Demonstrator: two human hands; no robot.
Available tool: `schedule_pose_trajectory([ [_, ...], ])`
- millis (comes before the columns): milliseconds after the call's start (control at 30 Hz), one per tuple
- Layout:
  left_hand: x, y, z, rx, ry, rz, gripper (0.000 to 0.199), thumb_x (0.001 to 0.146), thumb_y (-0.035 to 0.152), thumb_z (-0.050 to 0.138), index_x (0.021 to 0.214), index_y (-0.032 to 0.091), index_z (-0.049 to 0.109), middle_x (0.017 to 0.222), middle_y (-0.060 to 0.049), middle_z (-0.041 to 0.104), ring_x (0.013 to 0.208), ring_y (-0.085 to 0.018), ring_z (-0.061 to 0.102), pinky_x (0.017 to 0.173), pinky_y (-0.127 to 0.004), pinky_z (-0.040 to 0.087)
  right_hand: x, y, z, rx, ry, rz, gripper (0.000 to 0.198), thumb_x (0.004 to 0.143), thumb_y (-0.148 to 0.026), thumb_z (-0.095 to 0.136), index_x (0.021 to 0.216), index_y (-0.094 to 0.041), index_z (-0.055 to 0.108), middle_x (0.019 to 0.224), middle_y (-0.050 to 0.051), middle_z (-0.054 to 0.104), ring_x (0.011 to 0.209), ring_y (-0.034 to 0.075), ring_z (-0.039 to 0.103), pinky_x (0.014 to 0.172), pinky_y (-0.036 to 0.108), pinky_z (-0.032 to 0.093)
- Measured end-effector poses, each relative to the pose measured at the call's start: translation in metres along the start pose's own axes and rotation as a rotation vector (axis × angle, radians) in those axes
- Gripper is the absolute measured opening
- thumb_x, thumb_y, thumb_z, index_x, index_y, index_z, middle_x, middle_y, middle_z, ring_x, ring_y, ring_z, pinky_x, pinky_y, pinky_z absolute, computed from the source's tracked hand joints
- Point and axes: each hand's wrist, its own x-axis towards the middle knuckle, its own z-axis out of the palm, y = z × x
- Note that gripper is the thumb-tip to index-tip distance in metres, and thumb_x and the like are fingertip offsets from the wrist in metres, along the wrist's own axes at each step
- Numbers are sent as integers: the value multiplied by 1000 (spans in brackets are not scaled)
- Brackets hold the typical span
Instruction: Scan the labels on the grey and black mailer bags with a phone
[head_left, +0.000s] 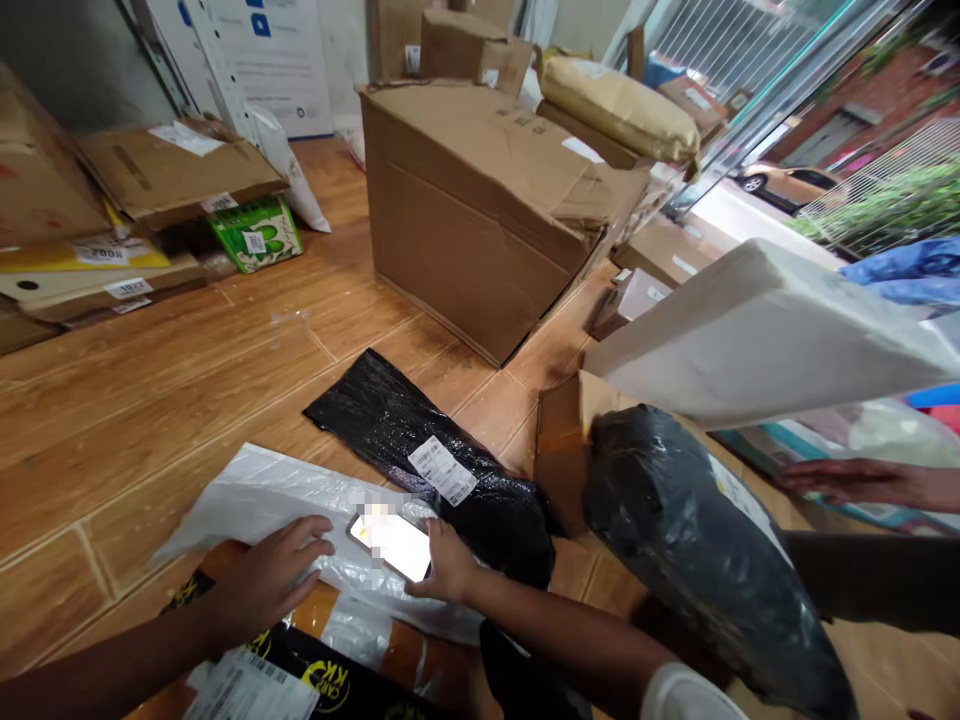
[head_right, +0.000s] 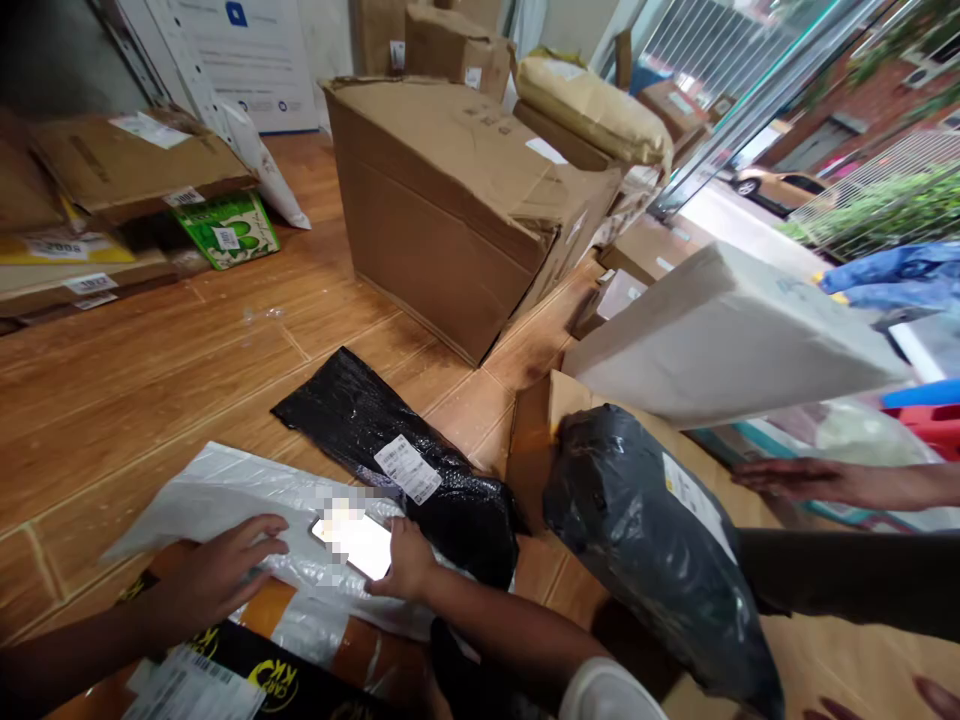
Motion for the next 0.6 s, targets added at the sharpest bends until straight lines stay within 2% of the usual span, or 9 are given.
schedule_pose_trajectory([
  [67, 2, -1, 3, -108, -10, -70, 27, 83, 21, 49, 102, 26, 68, 117, -7, 63, 108, -21, 61, 94, -27, 48, 2, -2, 0, 43, -1, 44, 95, 41, -30, 90, 123, 0, 52, 117, 27, 63, 108, 43, 60, 94, 50, 49],
  [133, 14, 4, 3, -291, 5, -244, 24, 81, 30, 53, 100, 24, 67, 112, -8, 64, 108, -23, 61, 96, -31, 48, 0, -9, -8, 104, 3, 56, 88, 35, -30, 90, 114, -8, 56, 104, 18, 70, 93, 40, 66, 81, 48, 55],
  [200, 35, 19, -5, -555, 62, -608, 33, 76, 45, 57, 97, 20, 64, 108, -11, 65, 105, -29, 62, 92, -39, 50, -7, -22, -25, 165, 47, 41, 79, 35, -30, 89, 105, -17, 56, 97, 9, 72, 84, 34, 68, 72, 41, 55],
  [267, 60, 43, -24, -949, 122, -1034, 49, 72, 58, 58, 99, 17, 60, 109, -15, 65, 101, -33, 64, 85, -43, 52, -17, -45, -50, 213, 119, 21, 71, 37, -28, 86, 99, -21, 52, 93, 6, 71, 79, 30, 67, 66, 37, 53],
  [300, 73, 58, -38, -1194, 143, -1172, 54, 73, 60, 57, 104, 16, 58, 112, -17, 65, 100, -33, 65, 82, -43, 53, -23, -60, -64, 236, 154, 10, 67, 39, -26, 84, 96, -21, 50, 90, 5, 70, 76, 29, 66, 62, 35, 52],
  [367, 96, 91, -74, -1639, 259, -1176, 55, 79, 57, 54, 113, 15, 55, 114, -17, 66, 98, -28, 66, 80, -38, 54, -38, -96, -94, 276, 229, -12, 61, 44, -24, 78, 94, -22, 45, 85, 5, 68, 71, 28, 65, 58, 35, 50],
  [433, 111, 125, -114, -1816, 487, -1021, 47, 78, 47, 61, 113, 16, 54, 106, -13, 70, 92, -24, 68, 77, -33, 54, -58, -136, -121, 313, 299, -36, 56, 47, -24, 71, 94, -23, 42, 85, 6, 67, 71, 29, 64, 58, 36, 50],
  [500, 117, 158, -155, -1744, 661, -936, 48, 68, 38, 73, 108, 19, 54, 95, -7, 72, 83, -22, 69, 71, -30, 54, -84, -175, -145, 379, 387, -55, 53, 48, -24, 66, 95, -24, 41, 85, 8, 66, 71, 30, 65, 60, 38, 52],
  [600, 115, 210, -216, -1584, 706, -903, 55, 59, 38, 83, 102, 21, 53, 83, -3, 72, 73, -22, 69, 64, -30, 54, -136, -227, -175, 482, 533, -57, 56, 45, -24, 61, 97, -24, 42, 84, 11, 68, 72, 34, 67, 59, 43, 55],
])
